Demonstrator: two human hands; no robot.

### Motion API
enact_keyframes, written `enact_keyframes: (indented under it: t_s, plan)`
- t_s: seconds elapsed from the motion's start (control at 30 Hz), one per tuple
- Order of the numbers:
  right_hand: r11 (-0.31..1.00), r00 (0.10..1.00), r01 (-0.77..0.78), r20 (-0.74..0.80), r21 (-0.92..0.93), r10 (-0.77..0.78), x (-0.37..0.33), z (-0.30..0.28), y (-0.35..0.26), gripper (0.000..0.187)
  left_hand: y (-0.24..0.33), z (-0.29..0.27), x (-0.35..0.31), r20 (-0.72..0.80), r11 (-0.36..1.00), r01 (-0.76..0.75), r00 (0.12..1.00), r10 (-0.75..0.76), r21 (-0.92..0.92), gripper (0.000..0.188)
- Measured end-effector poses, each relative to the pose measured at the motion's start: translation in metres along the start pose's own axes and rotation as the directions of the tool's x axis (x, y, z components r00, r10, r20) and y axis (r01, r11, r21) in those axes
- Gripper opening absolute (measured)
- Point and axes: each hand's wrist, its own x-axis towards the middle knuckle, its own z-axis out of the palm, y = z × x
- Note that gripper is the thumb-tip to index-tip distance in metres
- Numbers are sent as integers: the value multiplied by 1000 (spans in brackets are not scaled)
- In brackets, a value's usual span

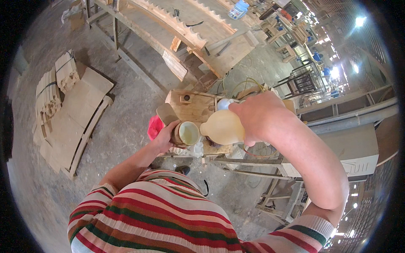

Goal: The person applies a liquid finish to wooden chair frames using a brush. They then walk to a mixing station, pour a yellow liquid into a container, and use a drill with a mixing attachment to blend the mixture.

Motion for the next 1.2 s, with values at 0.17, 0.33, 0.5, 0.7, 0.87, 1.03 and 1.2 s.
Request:
enact_keyframes:
  t_s: [0.17,0.33,0.5,0.7,0.87,1.03,1.2]
  plan:
    - [1000,1000,-9,0,-16,9,-6,0,-5,56,3,1,-6,13,1000,24,1000,-25,16,45]
    - [1000,1000,-4,-4,5,4,-8,3,-5,56,1,3,-10,1,999,-15,1000,15,31,45]
    - [1000,1000,-2,1,22,2,-11,6,-5,57,-1,4,-12,4,999,-18,1000,17,50,45]
    - [1000,1000,-10,-10,27,10,-14,8,-3,57,-2,4,-11,-10,999,-8,1000,8,48,45]
    - [1000,1000,-7,-10,24,7,-13,10,-2,58,-2,6,-11,-3,999,-5,1000,5,54,45]
    - [1000,1000,-7,-9,30,7,-13,10,-2,57,-1,9,-11,3,999,-1,1000,1,51,46]
    - [999,999,16,-47,40,-14,-11,12,0,56,-1,8,-10,-40,999,11,999,-10,39,46]
